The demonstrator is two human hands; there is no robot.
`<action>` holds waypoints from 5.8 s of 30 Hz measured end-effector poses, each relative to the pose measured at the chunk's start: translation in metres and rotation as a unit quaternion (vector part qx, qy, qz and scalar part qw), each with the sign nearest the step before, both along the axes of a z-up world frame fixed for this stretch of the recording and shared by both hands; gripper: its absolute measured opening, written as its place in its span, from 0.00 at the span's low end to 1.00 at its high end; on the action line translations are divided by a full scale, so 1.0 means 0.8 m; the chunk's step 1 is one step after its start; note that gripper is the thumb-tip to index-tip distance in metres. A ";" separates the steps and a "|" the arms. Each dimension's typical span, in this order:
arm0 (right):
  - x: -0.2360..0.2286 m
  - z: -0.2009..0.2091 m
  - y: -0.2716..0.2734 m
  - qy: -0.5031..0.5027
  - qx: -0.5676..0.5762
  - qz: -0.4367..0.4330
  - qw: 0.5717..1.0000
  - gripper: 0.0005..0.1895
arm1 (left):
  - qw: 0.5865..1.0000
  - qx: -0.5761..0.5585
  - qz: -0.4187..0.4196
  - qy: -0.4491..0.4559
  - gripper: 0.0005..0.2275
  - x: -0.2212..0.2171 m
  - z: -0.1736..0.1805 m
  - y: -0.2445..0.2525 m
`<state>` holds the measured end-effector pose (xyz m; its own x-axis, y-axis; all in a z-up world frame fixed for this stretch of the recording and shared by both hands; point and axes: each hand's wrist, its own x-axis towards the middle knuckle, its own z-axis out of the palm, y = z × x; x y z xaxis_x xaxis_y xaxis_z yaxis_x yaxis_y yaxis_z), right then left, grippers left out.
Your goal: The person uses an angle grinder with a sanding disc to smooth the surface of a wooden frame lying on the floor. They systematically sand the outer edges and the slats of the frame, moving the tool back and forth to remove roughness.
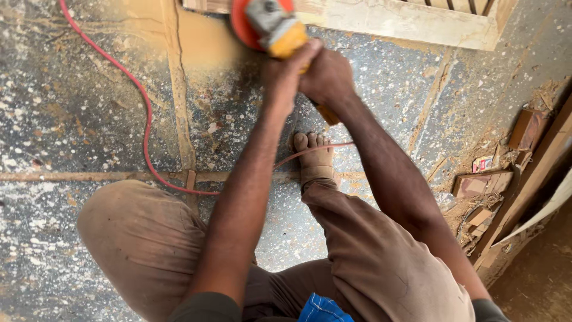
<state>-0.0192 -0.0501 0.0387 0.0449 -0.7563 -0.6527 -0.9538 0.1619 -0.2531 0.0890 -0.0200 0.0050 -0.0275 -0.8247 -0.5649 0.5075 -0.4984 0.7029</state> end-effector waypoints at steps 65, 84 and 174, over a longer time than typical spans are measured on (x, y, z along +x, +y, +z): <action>-0.190 0.041 0.033 0.060 -0.111 -0.104 0.987 0.29 | 0.988 0.002 -0.103 0.112 0.21 -0.199 -0.016 -0.015; -0.391 0.011 0.111 -0.005 -0.029 -0.406 0.913 0.18 | 0.916 0.034 -0.394 -0.068 0.30 -0.406 -0.033 0.015; -0.258 0.024 0.095 -0.013 -0.073 -0.295 0.953 0.18 | 0.964 -0.010 -0.266 0.019 0.24 -0.278 -0.029 0.020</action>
<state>-0.2259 0.0263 0.0582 -0.4006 -0.7378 -0.5432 -0.7012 0.6285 -0.3366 -0.1333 -0.0036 -0.0182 -0.4692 -0.6996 -0.5390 0.2092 -0.6810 0.7018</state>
